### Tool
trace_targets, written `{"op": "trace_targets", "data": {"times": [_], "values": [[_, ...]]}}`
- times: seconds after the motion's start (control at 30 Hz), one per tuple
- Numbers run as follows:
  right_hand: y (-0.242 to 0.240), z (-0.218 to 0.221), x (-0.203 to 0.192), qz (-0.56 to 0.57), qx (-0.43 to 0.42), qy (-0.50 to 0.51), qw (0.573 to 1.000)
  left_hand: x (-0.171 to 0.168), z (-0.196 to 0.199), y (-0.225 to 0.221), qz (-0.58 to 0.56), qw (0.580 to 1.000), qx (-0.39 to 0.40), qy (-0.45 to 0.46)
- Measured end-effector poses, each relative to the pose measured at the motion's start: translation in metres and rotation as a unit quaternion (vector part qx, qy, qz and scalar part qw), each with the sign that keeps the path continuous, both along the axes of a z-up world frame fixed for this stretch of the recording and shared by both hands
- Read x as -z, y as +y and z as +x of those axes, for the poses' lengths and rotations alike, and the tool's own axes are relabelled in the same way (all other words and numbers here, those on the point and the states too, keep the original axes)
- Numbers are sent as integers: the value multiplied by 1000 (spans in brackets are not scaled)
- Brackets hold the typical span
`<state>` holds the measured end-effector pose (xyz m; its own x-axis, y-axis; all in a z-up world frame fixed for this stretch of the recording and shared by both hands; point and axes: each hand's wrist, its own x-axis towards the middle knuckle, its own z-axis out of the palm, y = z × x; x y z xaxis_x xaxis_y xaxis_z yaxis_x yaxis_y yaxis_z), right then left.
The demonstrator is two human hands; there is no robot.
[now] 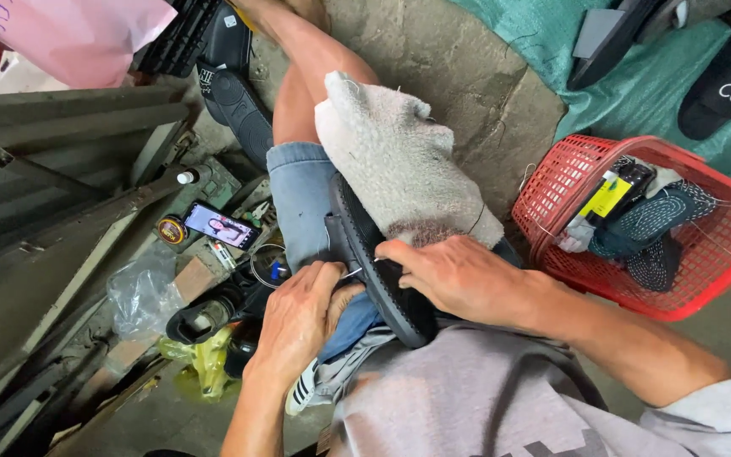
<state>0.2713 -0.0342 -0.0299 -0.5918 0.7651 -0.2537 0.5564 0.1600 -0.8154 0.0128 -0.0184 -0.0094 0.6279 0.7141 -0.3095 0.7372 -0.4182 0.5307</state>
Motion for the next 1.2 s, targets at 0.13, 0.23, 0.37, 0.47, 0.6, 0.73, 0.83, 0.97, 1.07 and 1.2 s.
{"op": "trace_targets", "data": {"times": [0.13, 0.23, 0.37, 0.47, 0.6, 0.73, 0.83, 0.97, 1.07, 1.2], "values": [[-3, 15, 12, 105, -18, -4, 994, 1, -1, 2, 9, 1000, -3, -29], [4, 15, 11, 166, -93, -119, 974, 4, -3, 2, 44, 999, 9, -17], [9, 10, 3, 272, -91, -123, 950, 8, -6, 0, 55, 998, 14, 7], [11, 8, 2, 311, -68, -86, 944, 10, -8, -4, 101, 994, -26, 32], [7, -4, 8, 281, -48, -55, 957, 5, -13, -6, 142, 985, -63, 72], [16, -12, -6, 198, -1, 1, 980, -2, -16, -14, 145, 978, -115, 94], [12, -9, 3, 160, 0, 3, 987, 2, -23, -26, 139, 970, -156, 127], [24, -13, -25, 107, -1, 64, 992, 2, -18, -18, 123, 976, -145, 106], [23, -23, -18, 109, -21, 77, 991, -11, -16, -12, 96, 981, -127, 106], [21, -31, -18, 53, 15, 7, 998, -33, -35, -7, -158, 976, -125, 81]]}}
